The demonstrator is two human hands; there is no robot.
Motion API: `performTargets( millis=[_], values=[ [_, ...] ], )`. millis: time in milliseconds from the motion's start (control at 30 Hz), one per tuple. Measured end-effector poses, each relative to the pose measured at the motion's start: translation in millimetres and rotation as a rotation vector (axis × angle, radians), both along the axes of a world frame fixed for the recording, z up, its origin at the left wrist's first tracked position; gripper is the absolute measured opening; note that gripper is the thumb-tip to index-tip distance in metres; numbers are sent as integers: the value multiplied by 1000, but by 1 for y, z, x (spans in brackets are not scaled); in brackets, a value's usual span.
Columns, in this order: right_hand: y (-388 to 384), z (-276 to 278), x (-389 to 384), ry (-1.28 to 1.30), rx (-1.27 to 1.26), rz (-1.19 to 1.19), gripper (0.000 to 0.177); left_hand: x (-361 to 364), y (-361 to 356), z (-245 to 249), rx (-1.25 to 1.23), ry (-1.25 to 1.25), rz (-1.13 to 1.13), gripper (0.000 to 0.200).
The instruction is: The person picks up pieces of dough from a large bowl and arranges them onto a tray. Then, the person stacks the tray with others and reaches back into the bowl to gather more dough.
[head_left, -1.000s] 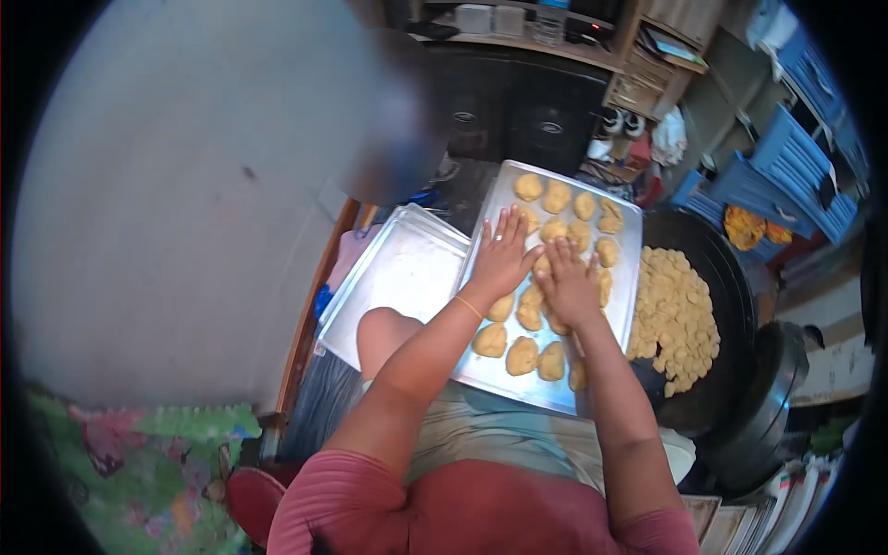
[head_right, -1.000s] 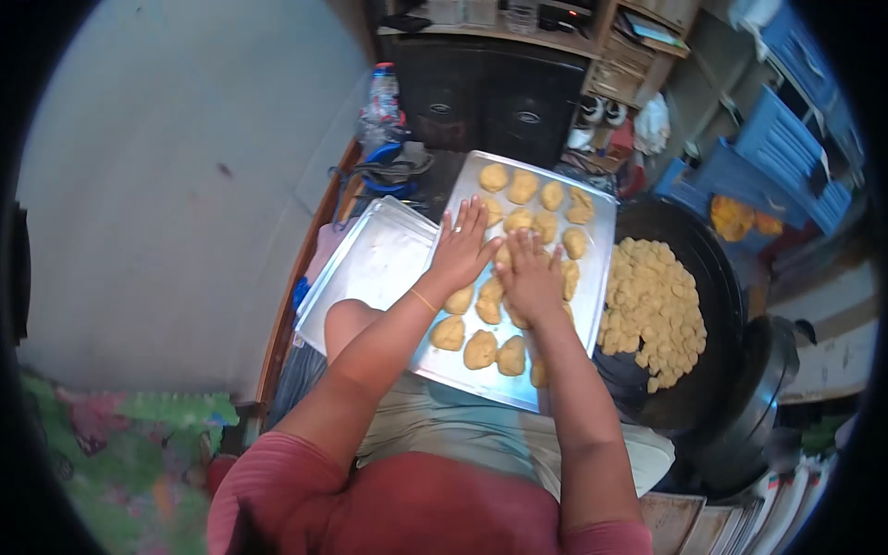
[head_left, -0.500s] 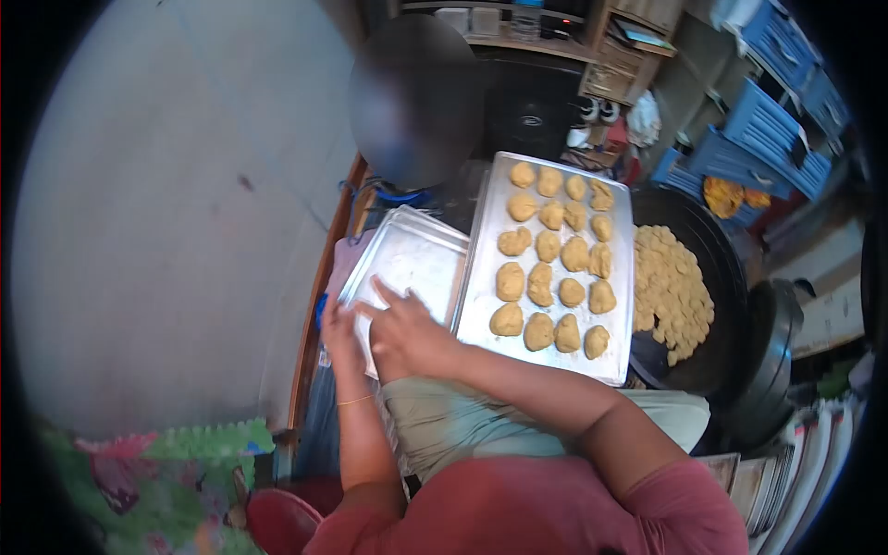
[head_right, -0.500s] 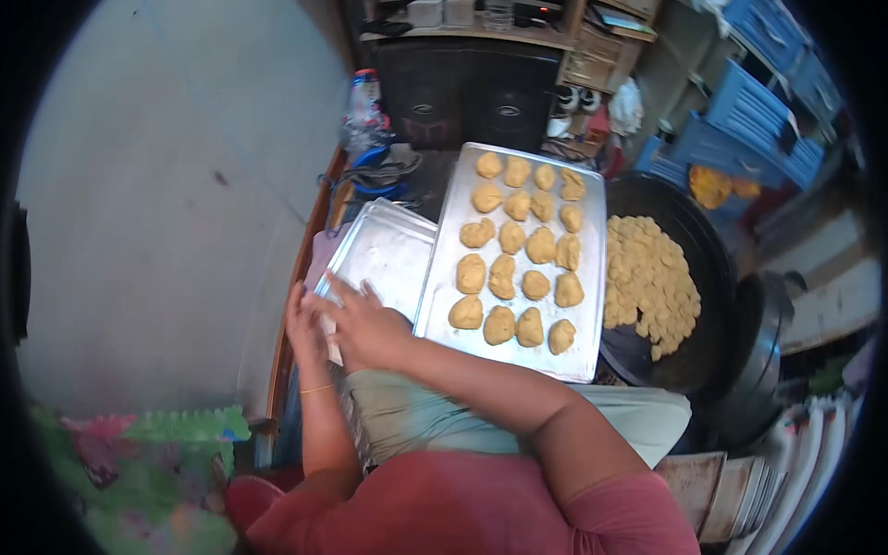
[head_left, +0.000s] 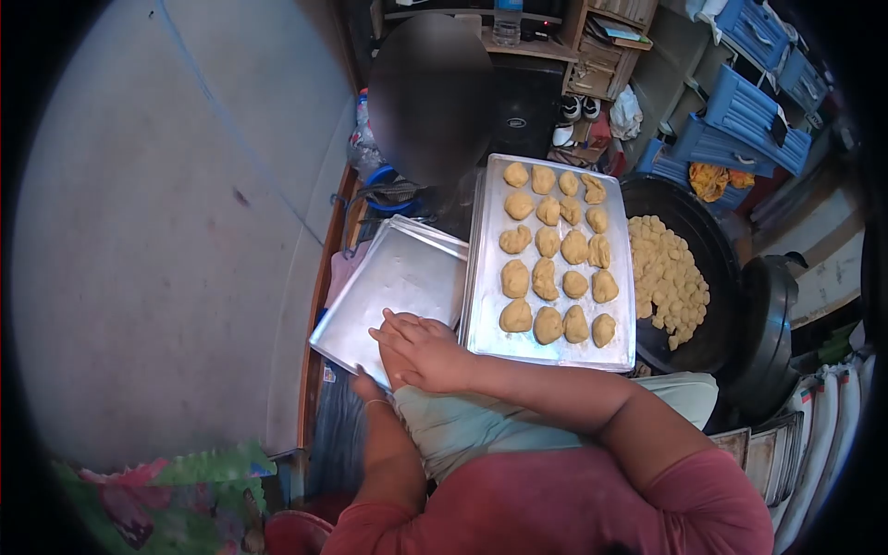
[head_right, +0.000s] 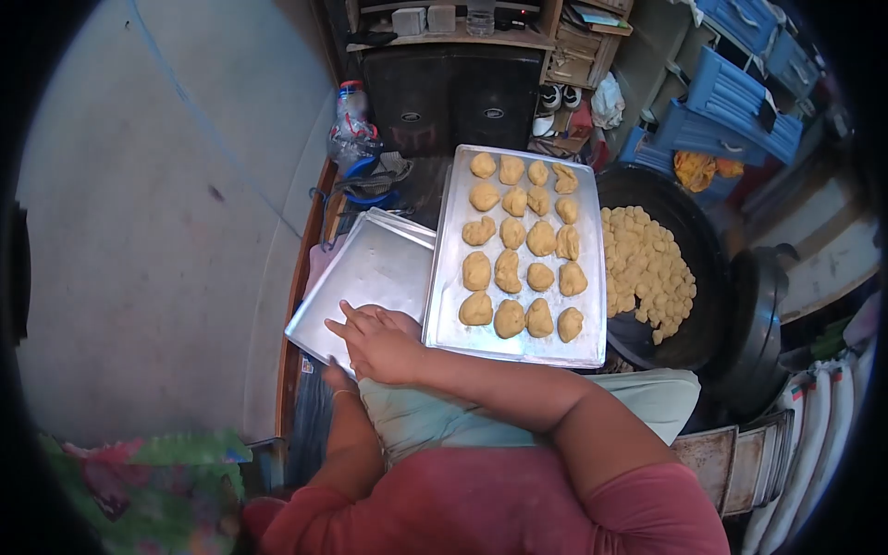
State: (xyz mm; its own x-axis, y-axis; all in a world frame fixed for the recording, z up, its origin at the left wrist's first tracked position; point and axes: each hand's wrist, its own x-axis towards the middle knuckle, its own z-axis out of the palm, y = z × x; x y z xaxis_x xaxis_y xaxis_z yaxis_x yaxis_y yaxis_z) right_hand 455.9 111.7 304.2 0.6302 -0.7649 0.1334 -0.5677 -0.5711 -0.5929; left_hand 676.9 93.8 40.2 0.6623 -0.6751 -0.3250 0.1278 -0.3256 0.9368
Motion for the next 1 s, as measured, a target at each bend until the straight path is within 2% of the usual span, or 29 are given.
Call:
performTargets(
  millis=[67, 133, 200, 267, 333, 367, 400, 433, 467, 500, 533, 567, 600, 633, 667, 700, 767, 800, 867, 900, 967, 1000],
  values=[
    [-5, -1, -3, -21, 36, -31, 78, 30, -38, 11, -196, 33, 74, 24],
    [-6, 1, -6, -15, 62, -40, 76, 60, -75, 41, -351, -161, -104, 24],
    [-8, -9, -8, -130, -104, -101, 74, 63, -104, 103, -266, -388, -82, 24],
    [-10, -12, -16, -166, -32, -95, 73, 43, -109, 176, -456, -602, -70, 28],
    [-16, -26, -23, -374, 57, -145, 71, 13, -90, 259, -451, -696, -97, 31],
    [-17, -25, -28, -448, 232, -158, 70, -1, -75, 287, -455, -702, -105, 31],
    [-20, -23, -30, -456, 226, -170, 70, -16, -62, 311, -575, -710, -29, 30],
    [-24, -21, -28, -571, 477, -253, 67, -28, -55, 326, -697, -712, 46, 29],
    [-26, -19, -26, -684, 730, -331, 64, -34, -48, 332, -704, -710, 34, 29],
    [-28, -23, -22, -930, 830, -384, 64, -39, -38, 333, -826, -463, 60, 24],
    [-29, -14, -25, -937, 823, -391, 64, -44, -29, 338, -936, -211, 86, 21],
    [-32, -4, -29, -1138, 921, -396, 70, -53, -20, 342, -939, -210, 76, 21],
    [-35, 10, -37, -1340, 1019, -397, 75, -69, -8, 347, -931, -55, 54, 19],
    [-35, 24, -51, -1438, 983, -283, 70, -85, 3, 347, -915, 100, 33, 19],
    [-33, 40, -70, -1531, 946, -168, 64, -101, 12, 341, -908, 101, 31, 19],
    [-29, 58, -85, -1667, 881, -165, 51, -117, 20, 332, -882, 204, -29, 17],
    [-18, 69, -115, -1489, 611, -498, 51, -153, 35, 318, -844, 335, -155, 16],
    [-15, 60, -133, -1493, 529, -538, 49, -169, 43, 312, -829, 360, -224, 18],
    [1, 59, -183, -1518, 502, -472, 48, -188, 64, 297, -724, 526, -552, 24],
    [6, 52, -210, -1484, 485, -503, 49, -189, 69, 286, -721, 537, -535, 24],
    [26, 50, -247, -1437, 473, -580, 50, -181, 78, 265, -485, 83, -1283, 27],
    [35, 47, -259, -1406, 441, -614, 52, -178, 79, 266, -479, 93, -1268, 27]
  ],
)
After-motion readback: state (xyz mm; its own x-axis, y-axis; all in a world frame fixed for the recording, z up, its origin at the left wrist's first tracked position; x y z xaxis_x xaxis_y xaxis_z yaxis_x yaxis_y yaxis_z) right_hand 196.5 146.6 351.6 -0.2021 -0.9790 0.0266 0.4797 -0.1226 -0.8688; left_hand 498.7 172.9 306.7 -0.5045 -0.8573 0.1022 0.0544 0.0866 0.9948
